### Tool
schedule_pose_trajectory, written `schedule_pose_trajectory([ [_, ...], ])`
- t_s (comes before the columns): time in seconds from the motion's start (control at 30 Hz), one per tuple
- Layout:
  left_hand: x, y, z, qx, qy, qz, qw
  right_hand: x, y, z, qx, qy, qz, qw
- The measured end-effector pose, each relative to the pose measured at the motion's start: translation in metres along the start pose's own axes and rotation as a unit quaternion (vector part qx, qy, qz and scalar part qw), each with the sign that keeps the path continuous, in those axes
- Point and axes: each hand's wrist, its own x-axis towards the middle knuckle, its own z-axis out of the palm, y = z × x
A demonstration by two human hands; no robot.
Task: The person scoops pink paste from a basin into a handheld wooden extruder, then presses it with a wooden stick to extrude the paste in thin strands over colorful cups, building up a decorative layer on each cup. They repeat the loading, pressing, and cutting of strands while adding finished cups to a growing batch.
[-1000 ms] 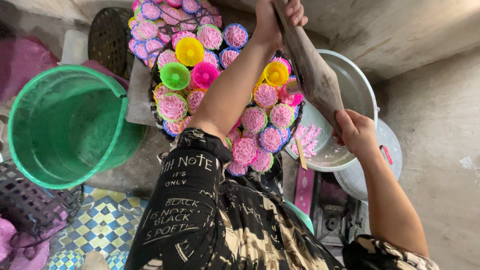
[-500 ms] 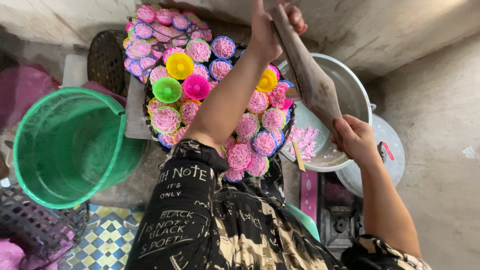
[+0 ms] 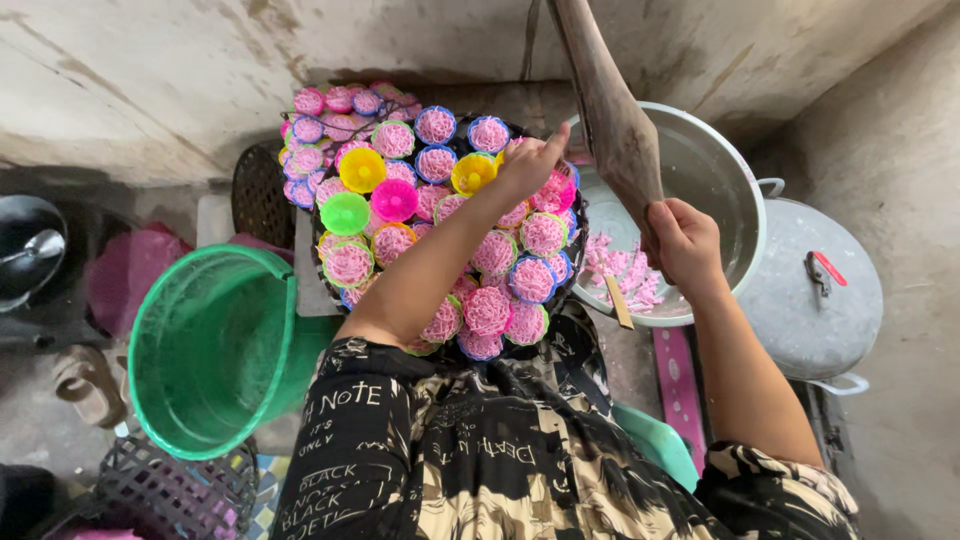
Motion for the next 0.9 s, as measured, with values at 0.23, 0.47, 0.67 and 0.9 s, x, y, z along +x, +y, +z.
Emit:
schedule_pose_trajectory([
  [0.23, -0.058, 0.003, -0.022, 0.271, -0.062, 0.117, 0.954, -0.024, 0.003, -0.008, 0.063, 0.017, -0.027, 0.997],
  [0.47, -0.067, -0.012, -0.03, 0.379, 0.051, 0.208, 0.9, -0.064, -0.023, -0.024, 0.04, 0.031, -0.048, 0.998],
  [0.67, -0.074, 0.07, -0.045, 0.129, 0.178, 0.412, 0.884, -0.082, -0.055, 0.012, 0.119, 0.002, -0.042, 0.992],
  [0.9, -0.098, 0.132, -0.056, 0.281, 0.276, 0.472, 0.789, -0.055, -0.143, 0.0, -0.272, 0.089, -0.382, 0.879],
])
